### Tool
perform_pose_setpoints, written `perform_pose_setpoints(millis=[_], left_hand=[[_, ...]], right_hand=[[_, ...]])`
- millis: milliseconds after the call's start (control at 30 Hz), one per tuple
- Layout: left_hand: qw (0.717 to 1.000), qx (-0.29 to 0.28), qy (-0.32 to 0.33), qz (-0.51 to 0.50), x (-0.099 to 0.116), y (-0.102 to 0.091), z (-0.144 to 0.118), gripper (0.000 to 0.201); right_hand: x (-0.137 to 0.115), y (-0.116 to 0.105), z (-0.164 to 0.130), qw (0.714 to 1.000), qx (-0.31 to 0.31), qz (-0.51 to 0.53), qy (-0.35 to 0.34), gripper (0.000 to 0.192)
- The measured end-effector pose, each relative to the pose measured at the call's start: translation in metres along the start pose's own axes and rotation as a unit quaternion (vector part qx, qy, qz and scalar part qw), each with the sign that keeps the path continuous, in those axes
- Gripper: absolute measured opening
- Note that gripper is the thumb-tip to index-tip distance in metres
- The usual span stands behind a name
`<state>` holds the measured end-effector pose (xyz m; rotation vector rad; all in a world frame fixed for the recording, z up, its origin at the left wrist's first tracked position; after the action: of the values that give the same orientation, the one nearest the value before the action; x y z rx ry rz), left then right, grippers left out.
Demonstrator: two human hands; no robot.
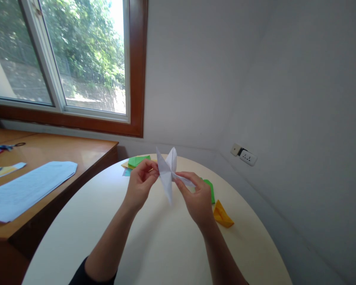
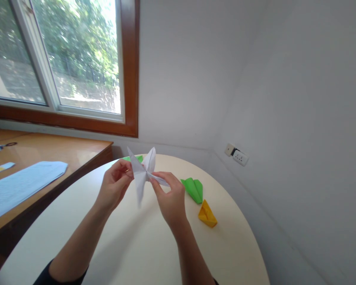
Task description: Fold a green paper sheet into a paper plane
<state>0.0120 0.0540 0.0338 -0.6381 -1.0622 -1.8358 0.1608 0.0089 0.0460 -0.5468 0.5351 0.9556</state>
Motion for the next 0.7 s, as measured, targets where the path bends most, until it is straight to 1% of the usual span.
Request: perform_pose_setpoints(millis=[67, 133, 200, 333, 433, 500, 567, 633, 700], left_hand=[[1.000, 0.001, -0.011, -0.028, 0.000, 0.001, 0.000, 0.018], [0.998, -0.005, -0.022, -0.057, -0.001, 0.002, 0.000, 0.020], [0.998, -0.014, -0.025, -0.060, -0.001, 0.002, 0.001, 0.022], [0.999, -0.034, -0.020, 0.003, -0.001, 0.001, 0.001, 0.041], [0.997, -0.040, -0.029, 0.063, -0.002, 0.000, 0.000, 0.051], [0.995, -0.033, -0.039, 0.090, -0.003, -0.001, 0.000, 0.049], [0.993, -0.029, -0.045, 0.103, -0.003, 0.000, 0.000, 0.043], [0.993, -0.028, -0.045, 0.107, -0.003, 0.000, 0.000, 0.034], [0.993, -0.028, -0.043, 0.108, -0.002, 0.001, 0.000, 0.026]], right_hand=[[-0.005, -0.003, -0.001, 0.998, 0.009, -0.045, -0.039, 0.012], [-0.006, -0.004, -0.001, 0.994, 0.003, -0.084, -0.064, 0.015], [-0.007, -0.004, -0.002, 0.990, -0.008, -0.118, -0.081, 0.017], [-0.009, -0.004, -0.001, 0.981, -0.016, -0.159, -0.111, 0.015], [-0.011, -0.005, 0.000, 0.981, -0.010, -0.160, -0.110, 0.012], [-0.012, -0.008, 0.000, 0.985, 0.002, -0.142, -0.097, 0.009], [-0.011, -0.012, 0.001, 0.993, 0.017, -0.103, -0.064, 0.007], [-0.005, -0.016, 0.002, 0.998, 0.033, -0.051, -0.005, 0.008], [0.004, -0.018, 0.002, 0.997, 0.047, 0.006, 0.058, 0.014]])
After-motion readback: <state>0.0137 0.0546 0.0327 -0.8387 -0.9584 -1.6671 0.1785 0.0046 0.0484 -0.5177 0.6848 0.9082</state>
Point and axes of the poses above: each hand's wrist, its own z-axis towards the middle knuckle, its own y-axis out of the palm, x = y × z, the point moved 7 cm from there along z, towards the middle knuckle, and after that the axes turned 4 degrees about x, right-handed, at the moved point
